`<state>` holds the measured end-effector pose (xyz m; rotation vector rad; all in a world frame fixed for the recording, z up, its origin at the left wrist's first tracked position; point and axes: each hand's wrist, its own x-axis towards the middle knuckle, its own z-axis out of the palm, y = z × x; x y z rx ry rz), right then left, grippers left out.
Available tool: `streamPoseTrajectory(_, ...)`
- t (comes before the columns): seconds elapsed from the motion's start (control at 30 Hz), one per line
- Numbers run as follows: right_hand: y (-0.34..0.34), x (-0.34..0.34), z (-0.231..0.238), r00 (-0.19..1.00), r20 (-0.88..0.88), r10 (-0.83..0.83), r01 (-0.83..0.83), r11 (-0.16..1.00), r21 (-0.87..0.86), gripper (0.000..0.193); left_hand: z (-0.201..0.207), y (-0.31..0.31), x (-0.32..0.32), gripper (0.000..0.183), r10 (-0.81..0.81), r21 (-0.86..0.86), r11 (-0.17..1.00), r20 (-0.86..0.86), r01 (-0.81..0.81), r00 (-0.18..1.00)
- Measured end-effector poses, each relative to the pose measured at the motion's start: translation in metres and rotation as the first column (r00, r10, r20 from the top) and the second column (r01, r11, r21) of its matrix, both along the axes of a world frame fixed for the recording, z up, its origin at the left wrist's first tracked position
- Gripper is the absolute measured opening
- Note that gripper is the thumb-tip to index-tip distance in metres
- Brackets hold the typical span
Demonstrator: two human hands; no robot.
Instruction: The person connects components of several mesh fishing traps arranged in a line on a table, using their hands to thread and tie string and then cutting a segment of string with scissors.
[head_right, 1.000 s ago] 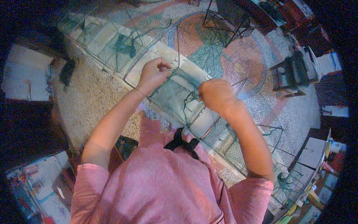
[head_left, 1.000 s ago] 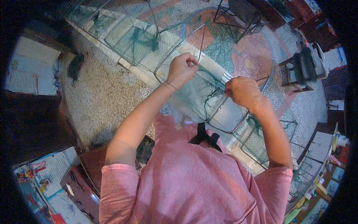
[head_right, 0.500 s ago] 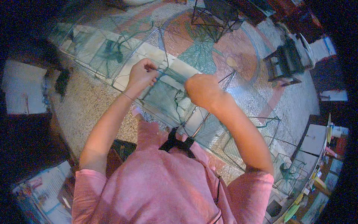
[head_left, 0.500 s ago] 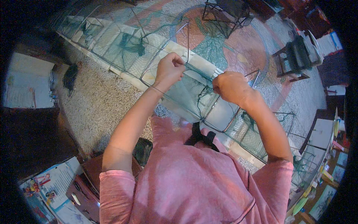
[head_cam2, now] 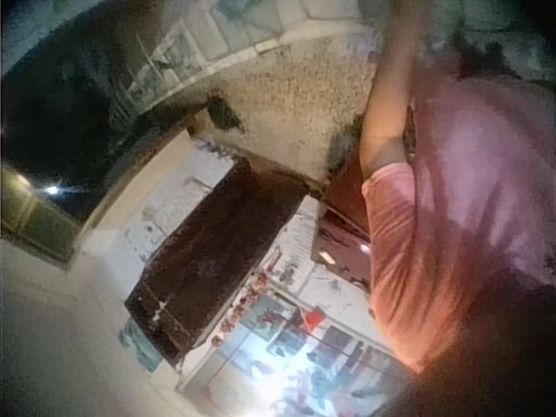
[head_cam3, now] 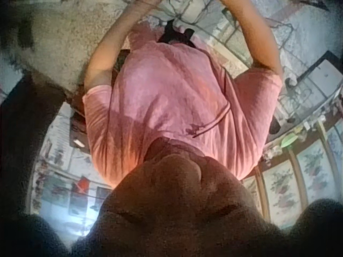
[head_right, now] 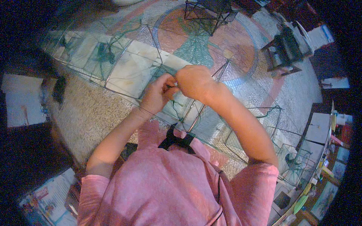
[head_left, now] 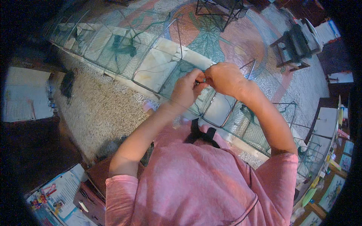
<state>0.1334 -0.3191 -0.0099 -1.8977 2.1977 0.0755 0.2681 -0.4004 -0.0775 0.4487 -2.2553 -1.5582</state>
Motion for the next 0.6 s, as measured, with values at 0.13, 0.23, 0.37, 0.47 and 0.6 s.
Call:
streamPoseTrajectory(0.13,0.000,0.002,0.004,0.998,0.030,-0.052,0.053,0.999,-0.011,0.008,0.000,-0.001,0.000,0.010,0.008,0.187,0.982,0.044,-0.016,0.999)
streamPoseTrajectory(0.23,0.005,0.004,0.013,0.986,0.115,-0.118,0.125,0.991,-0.052,0.010,0.000,0.001,-0.001,0.008,0.020,0.166,0.986,0.043,-0.027,0.999)
streamPoseTrajectory(0.37,0.015,-0.004,0.065,0.981,0.159,-0.113,0.113,0.994,0.014,0.015,-0.015,-0.002,0.001,0.007,0.086,0.347,0.935,-0.037,-0.068,0.996)
streamPoseTrajectory(0.47,0.030,0.000,0.082,0.994,0.109,0.024,-0.045,0.980,0.195,0.020,-0.001,-0.005,0.003,0.007,0.082,0.186,0.978,0.069,-0.094,0.994)
streamPoseTrajectory(0.6,0.048,0.019,0.076,0.914,0.405,0.018,-0.059,0.994,0.089,0.023,-0.003,-0.004,0.000,0.007,0.077,0.281,0.955,0.086,-0.098,0.993)
